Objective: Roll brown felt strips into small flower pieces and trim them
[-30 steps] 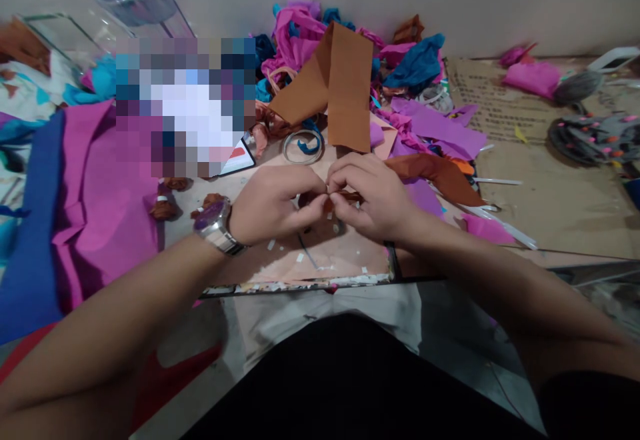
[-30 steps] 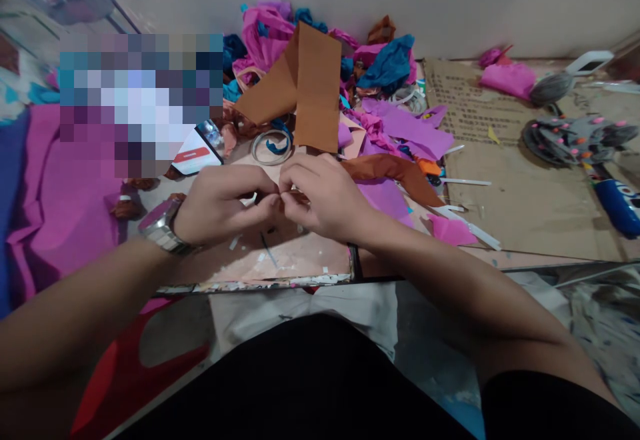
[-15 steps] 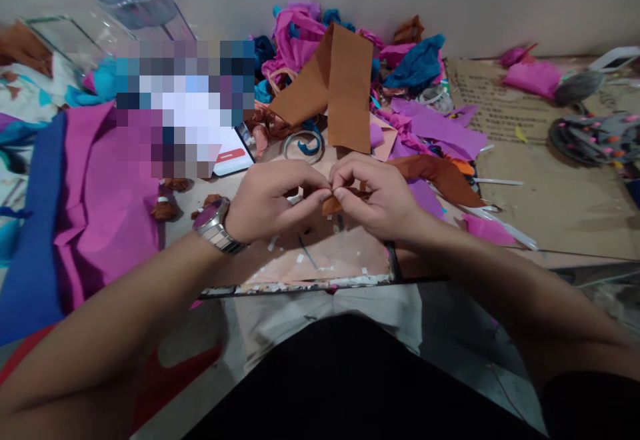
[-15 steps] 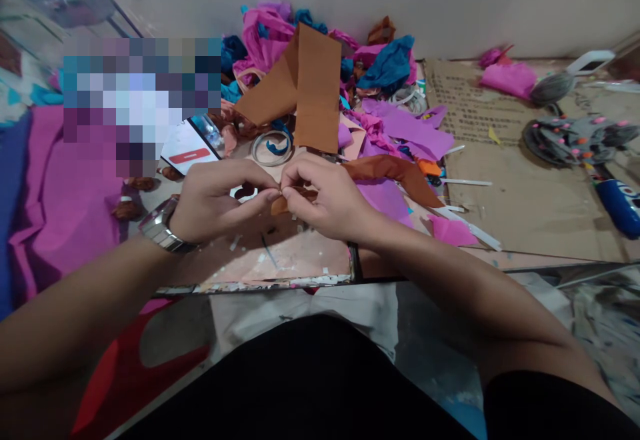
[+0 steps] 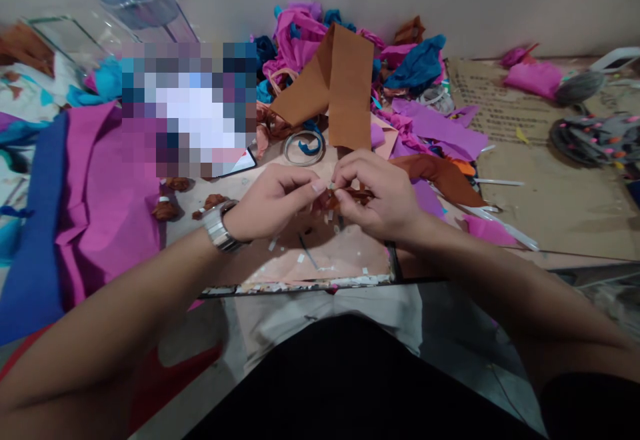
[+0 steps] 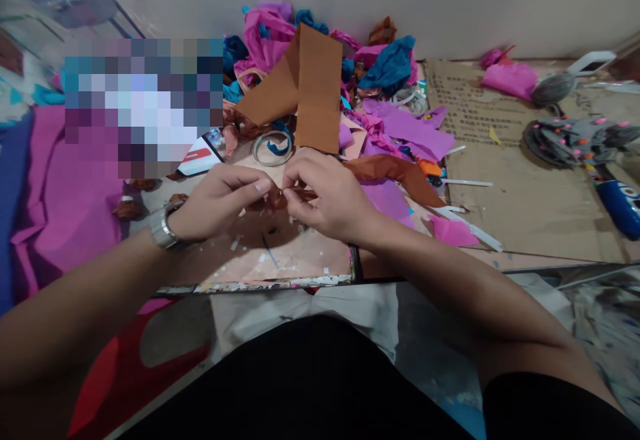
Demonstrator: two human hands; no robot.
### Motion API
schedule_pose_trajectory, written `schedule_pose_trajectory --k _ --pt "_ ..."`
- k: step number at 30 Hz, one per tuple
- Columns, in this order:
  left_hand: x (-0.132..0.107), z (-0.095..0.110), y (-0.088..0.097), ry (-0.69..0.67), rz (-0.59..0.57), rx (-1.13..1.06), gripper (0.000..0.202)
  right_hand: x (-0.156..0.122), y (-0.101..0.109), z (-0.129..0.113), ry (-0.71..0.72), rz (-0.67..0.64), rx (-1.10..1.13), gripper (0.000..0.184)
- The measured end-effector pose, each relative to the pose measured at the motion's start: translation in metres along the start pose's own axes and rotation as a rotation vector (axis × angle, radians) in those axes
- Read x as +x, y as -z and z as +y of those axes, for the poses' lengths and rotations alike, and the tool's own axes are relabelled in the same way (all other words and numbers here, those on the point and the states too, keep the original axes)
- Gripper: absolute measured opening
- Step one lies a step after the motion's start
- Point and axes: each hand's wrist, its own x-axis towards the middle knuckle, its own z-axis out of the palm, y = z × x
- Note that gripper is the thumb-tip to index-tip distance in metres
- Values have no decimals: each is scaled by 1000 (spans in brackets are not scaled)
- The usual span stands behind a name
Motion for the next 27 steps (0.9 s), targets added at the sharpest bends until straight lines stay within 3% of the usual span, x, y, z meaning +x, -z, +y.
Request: schedule_pose_trajectory --k 4,7,10,18,23,27 --pt "1 -4 0 259 -103 -292 45 -1 1 0 44 -34 -125 5" --pt "0 -8 1 374 -107 -402 42 -2 2 1 90 -47 -197 6" --pt "-1 -10 0 451 -82 -507 38 -1 2 1 122 -56 -243 8" --pt "2 -4 -1 576 -153 -565 38 -1 2 2 236 -46 -318 7" --pt "4 -3 1 487 -195 -535 35 -1 2 4 227 -46 -308 8" --pt "4 -4 3 318 -220 -309 33 -2 2 3 164 -84 -250 8"
